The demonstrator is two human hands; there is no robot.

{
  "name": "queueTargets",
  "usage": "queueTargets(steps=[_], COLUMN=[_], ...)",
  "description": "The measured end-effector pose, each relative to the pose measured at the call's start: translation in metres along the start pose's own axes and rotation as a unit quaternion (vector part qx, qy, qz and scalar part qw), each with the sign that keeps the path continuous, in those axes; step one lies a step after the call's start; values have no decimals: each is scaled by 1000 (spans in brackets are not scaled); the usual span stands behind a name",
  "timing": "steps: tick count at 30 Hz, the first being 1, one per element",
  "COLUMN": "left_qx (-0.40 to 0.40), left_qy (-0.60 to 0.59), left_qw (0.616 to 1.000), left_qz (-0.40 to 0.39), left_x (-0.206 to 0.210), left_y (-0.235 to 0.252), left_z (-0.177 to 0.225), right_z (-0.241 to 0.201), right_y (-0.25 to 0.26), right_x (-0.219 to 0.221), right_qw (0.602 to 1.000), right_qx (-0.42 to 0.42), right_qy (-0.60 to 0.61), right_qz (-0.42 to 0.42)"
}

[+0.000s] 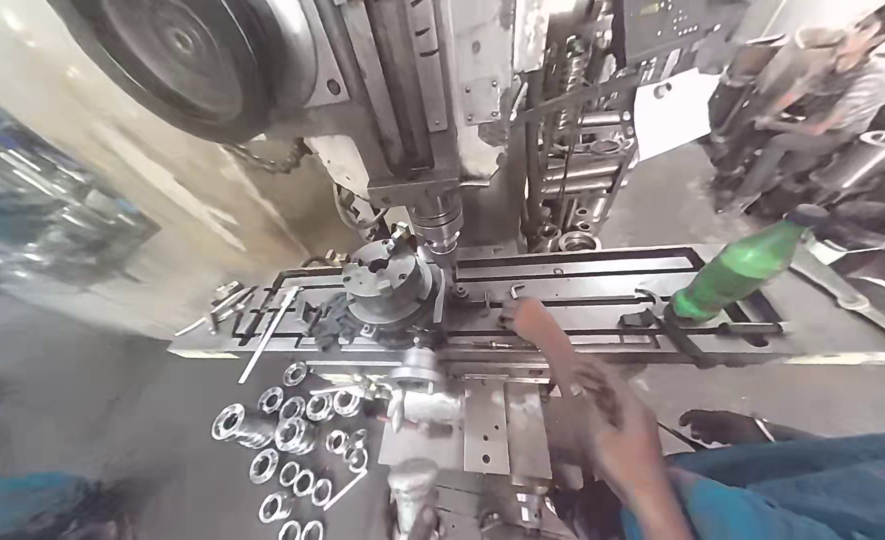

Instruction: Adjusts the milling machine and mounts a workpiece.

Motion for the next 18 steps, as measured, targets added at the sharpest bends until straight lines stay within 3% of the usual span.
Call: queueTargets(steps=[4, 9, 14, 18], left_qx=[115, 311, 411, 425], left_qy=[-26, 13, 53, 125], left_qw=[991, 935, 896, 885], left_qz=[59, 172, 159, 147], left_x=[-12, -11, 20, 51], left_y=[51, 140, 227, 278], left_z=[54, 175, 264, 274], right_z=[6, 5, -11, 30], right_y=[12, 39, 51, -6], right_x=[14, 19, 60, 86], right_qw=[999, 999, 978, 933], right_qx=[-17, -42, -73, 34], right_qy=[28, -12, -59, -100], right_qz=[-9, -32, -186, -345])
Point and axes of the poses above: each hand's wrist, its own y-axis towards the middle knuckle, its own x-axis out of the palm, z = x × y, the point moved 6 cm from there along y, towards the middle knuckle, and after that the axes turned 12 degrees about -x, right-handed, at the moved point
